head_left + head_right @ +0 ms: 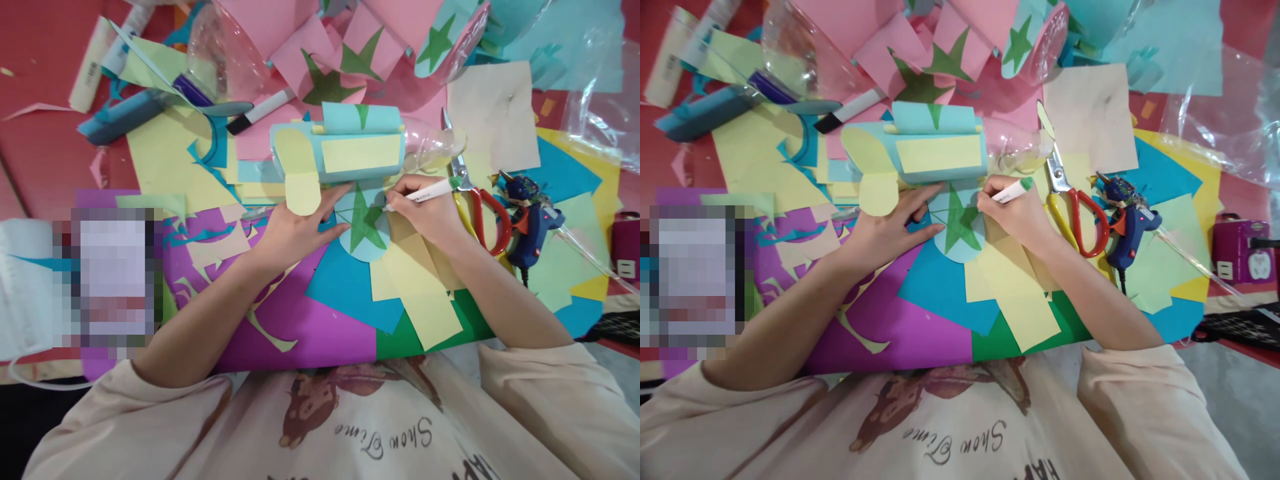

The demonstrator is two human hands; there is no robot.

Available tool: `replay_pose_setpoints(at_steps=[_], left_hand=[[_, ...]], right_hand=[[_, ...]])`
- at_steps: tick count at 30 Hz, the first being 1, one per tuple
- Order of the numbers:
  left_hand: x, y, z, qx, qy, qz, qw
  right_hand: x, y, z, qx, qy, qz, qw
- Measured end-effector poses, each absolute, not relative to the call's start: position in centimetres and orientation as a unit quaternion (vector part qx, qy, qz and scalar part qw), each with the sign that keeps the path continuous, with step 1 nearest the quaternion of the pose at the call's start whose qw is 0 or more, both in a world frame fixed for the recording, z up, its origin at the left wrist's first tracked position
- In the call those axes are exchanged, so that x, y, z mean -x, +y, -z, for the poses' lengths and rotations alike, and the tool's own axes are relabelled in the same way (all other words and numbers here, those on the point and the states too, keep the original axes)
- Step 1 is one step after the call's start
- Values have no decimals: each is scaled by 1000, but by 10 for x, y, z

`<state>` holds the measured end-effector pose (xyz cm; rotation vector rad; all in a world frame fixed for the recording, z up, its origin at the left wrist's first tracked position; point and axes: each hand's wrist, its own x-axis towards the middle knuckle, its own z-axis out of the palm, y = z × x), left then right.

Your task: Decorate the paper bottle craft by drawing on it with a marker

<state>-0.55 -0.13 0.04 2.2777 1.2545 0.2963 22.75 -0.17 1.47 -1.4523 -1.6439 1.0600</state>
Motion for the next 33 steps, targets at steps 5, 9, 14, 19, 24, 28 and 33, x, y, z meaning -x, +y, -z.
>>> replay_pose_setpoints(at_steps=[5, 9, 14, 19, 24, 28, 33], left_hand=[[5, -1, 0, -839, 466, -114, 258], [5, -1, -1, -840, 466, -110, 256], [4, -1, -3, -839, 470, -100, 257], [4, -1, -3, -838, 469, -100, 262], [5, -1, -2, -838, 467, -108, 262], [5, -1, -2, -837, 467, -107, 263], [6, -1, 0, -840, 464, -115, 258]], right_hand=[[-228, -1, -17, 568, -614, -419, 353], [-227, -1, -17, 566, -619, -416, 352], [-227, -2, -15, 563, -627, -411, 347], [-228, -2, -15, 569, -622, -401, 359], [-227, -3, -17, 563, -628, -397, 362], [-226, -3, -16, 561, -635, -394, 355], [-227, -2, -16, 571, -629, -396, 349]])
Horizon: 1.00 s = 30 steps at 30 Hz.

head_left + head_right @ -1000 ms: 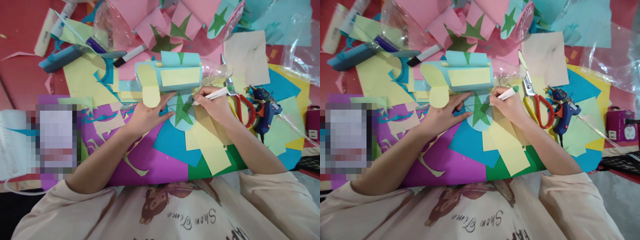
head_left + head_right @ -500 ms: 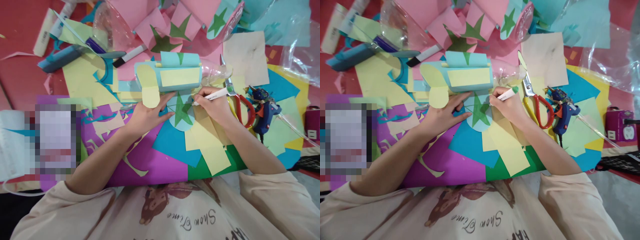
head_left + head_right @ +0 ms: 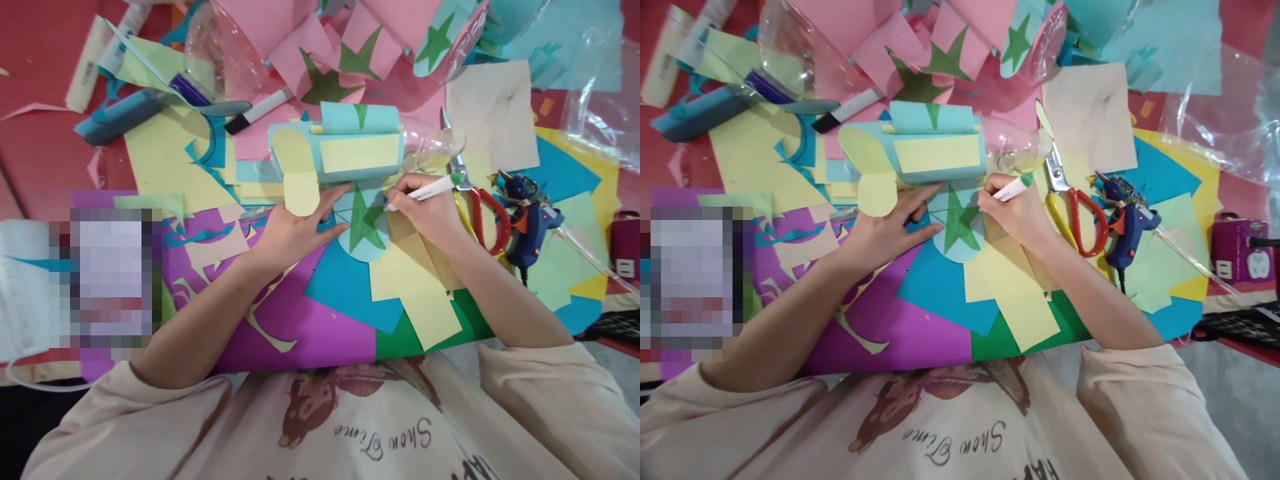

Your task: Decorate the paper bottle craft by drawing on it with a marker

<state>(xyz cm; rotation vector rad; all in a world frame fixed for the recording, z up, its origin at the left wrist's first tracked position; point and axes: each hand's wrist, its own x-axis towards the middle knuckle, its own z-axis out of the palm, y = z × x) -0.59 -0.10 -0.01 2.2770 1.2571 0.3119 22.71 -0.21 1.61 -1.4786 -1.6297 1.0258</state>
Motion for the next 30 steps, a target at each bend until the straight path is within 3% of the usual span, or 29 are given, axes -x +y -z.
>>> replay_pose_setpoints(at_steps=[30], left_hand=[[6, -1, -1, -841, 462, -110, 260]], right_hand=[[-225, -6, -19, 562, -638, -408, 332]])
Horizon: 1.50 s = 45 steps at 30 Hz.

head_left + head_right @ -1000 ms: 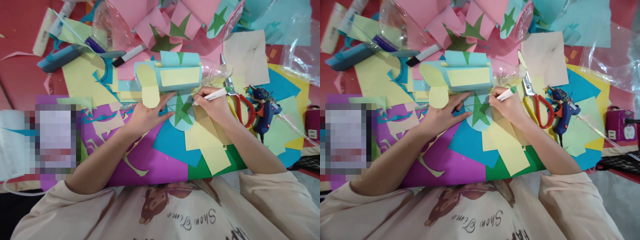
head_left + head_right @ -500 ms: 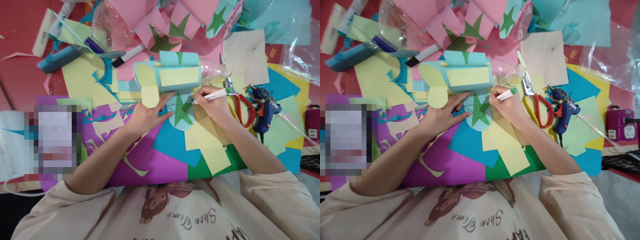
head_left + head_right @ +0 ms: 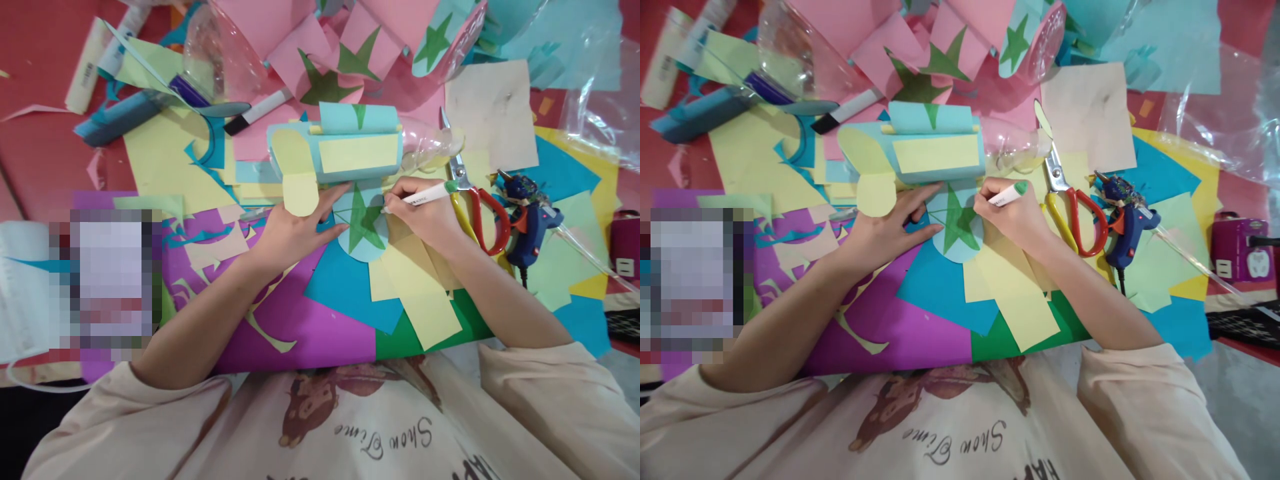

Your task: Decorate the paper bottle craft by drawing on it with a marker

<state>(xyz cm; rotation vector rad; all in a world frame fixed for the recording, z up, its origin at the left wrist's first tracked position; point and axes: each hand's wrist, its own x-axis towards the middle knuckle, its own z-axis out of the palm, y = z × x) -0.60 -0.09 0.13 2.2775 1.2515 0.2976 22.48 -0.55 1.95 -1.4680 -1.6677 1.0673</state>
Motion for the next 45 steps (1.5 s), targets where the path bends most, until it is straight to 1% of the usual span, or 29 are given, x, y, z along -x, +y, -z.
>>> replay_pose_setpoints(at_steps=[3, 8, 12, 16, 19, 23, 32, 37, 45], left_hand=[[6, -1, -3, -839, 464, -106, 264], [5, -1, -1, -843, 463, -111, 251], [6, -2, 3, -854, 453, -124, 225], [6, -3, 4, -860, 451, -120, 206], [6, -4, 3, -868, 446, -108, 192], [6, -4, 4, -876, 438, -99, 179], [4, -4, -2, -860, 456, -74, 217], [3, -4, -2, -856, 456, -81, 232], [4, -3, 0, -857, 451, -94, 230]], right_hand=[[-226, -4, -20, 556, -624, -424, 350], [-229, -2, -20, 540, -583, -432, 427], [-230, -4, -20, 483, -614, -444, 440], [-225, -11, -21, 449, -652, -447, 417], [-219, -18, -21, 437, -650, -484, 389], [-214, -23, -12, 427, -636, -520, 377], [-212, -22, -6, 419, -646, -529, 357], [-213, -22, -5, 430, -647, -528, 344], [-213, -21, -7, 428, -658, -521, 335]])
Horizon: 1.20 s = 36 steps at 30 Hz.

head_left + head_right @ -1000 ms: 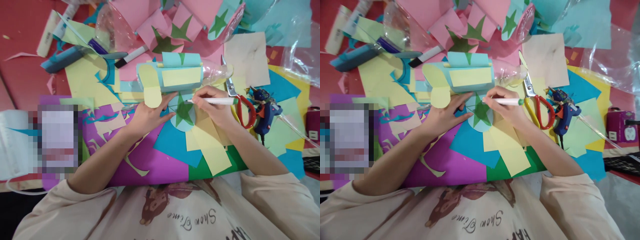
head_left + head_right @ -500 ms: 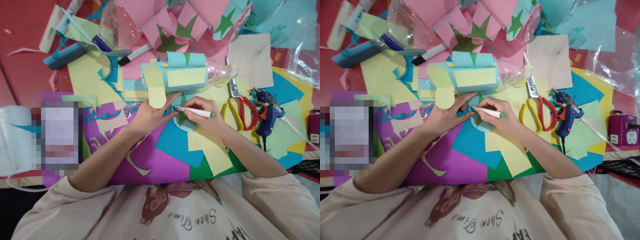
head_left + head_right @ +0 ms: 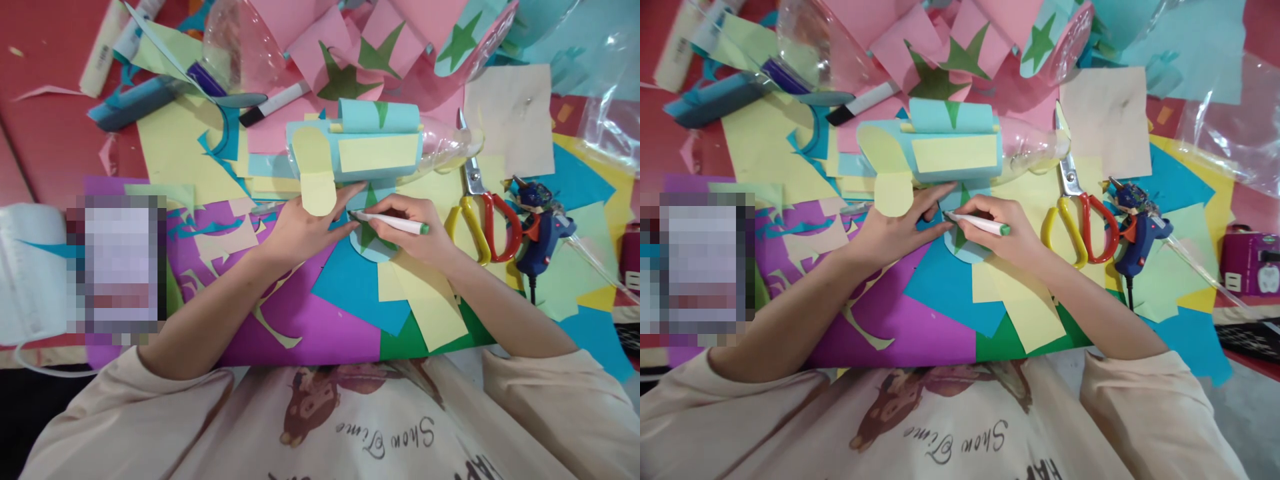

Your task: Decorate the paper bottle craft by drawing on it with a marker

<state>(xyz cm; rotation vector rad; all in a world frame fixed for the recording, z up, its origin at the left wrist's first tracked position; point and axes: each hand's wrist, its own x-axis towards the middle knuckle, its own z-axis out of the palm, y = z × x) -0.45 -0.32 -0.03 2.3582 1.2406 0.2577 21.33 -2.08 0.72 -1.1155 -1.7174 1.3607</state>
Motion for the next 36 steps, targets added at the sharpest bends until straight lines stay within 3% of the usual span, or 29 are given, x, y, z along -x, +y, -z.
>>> replay_pose_setpoints(at_steps=[36], left_hand=[[5, -2, 1, -856, 455, -90, 228]], right_hand=[[-214, -19, -7, 445, -637, -524, 350]])
